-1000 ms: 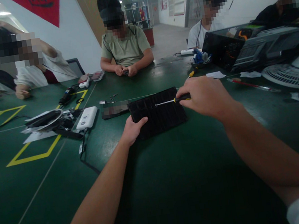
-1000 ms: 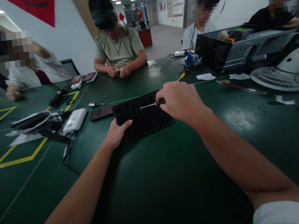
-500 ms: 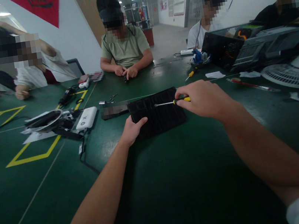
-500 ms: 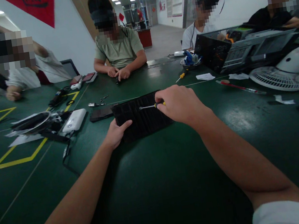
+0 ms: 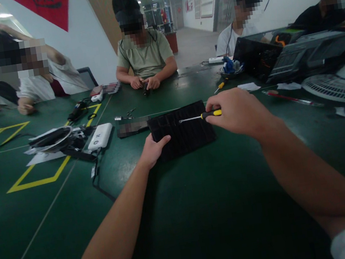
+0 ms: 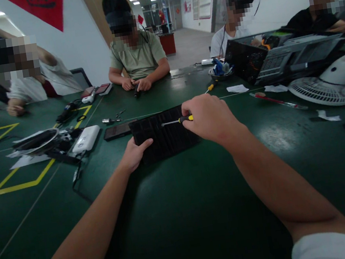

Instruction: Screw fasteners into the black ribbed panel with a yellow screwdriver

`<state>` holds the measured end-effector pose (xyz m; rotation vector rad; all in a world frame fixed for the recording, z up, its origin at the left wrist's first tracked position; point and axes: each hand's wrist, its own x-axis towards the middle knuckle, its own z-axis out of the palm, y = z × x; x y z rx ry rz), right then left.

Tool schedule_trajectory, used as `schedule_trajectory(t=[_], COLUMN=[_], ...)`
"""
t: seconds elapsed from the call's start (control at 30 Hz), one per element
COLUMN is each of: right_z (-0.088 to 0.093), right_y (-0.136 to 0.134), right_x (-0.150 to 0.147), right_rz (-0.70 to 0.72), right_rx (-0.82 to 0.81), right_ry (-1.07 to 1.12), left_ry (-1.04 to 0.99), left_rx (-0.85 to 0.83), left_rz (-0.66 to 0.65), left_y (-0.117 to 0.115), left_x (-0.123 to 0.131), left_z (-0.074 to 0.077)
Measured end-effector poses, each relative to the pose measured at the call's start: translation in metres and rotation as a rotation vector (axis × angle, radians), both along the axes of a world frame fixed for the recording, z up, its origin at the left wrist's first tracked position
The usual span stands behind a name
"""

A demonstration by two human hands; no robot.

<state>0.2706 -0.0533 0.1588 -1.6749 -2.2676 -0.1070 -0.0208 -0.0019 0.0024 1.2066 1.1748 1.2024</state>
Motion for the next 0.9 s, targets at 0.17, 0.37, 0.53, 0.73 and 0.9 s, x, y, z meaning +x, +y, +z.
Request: schedule_trajectory(t=[0.17,0.37,0.53,0.73,0.9], right_z=[-0.0031,-0.0053,-0.004,-0.0055,-0.0057], right_y=[0.0015,0.0034,0.0023,0.002,0.0014], right_x=[-0.0023,-0.0019,-0.0026,-0.0023,-0.0028], right_rz=[-0.018,-0.016,-0.031,-0.037,-0.039], right_rx=[0.002,-0.009,-0.029,-0.064,-0.03], right_ry=[0.011,0.013,-0.001,-0.017,-0.038], left_ry=[0.009,0.014,0.011,-0.009,-0.005], left_rx=[-0.006,0.007,0.014,0.009,0.006], left_rz=[0.018,0.016,0.019,0.011,0.014], left_y=[-0.0007,-0.0015,0.0003,0.0012,0.0011], left_x=[0.0011,0.0015,0.0007,-0.0007,-0.0007], left_z=[0.0005,0.0018,-0.0007,-0.0023,-0.0014])
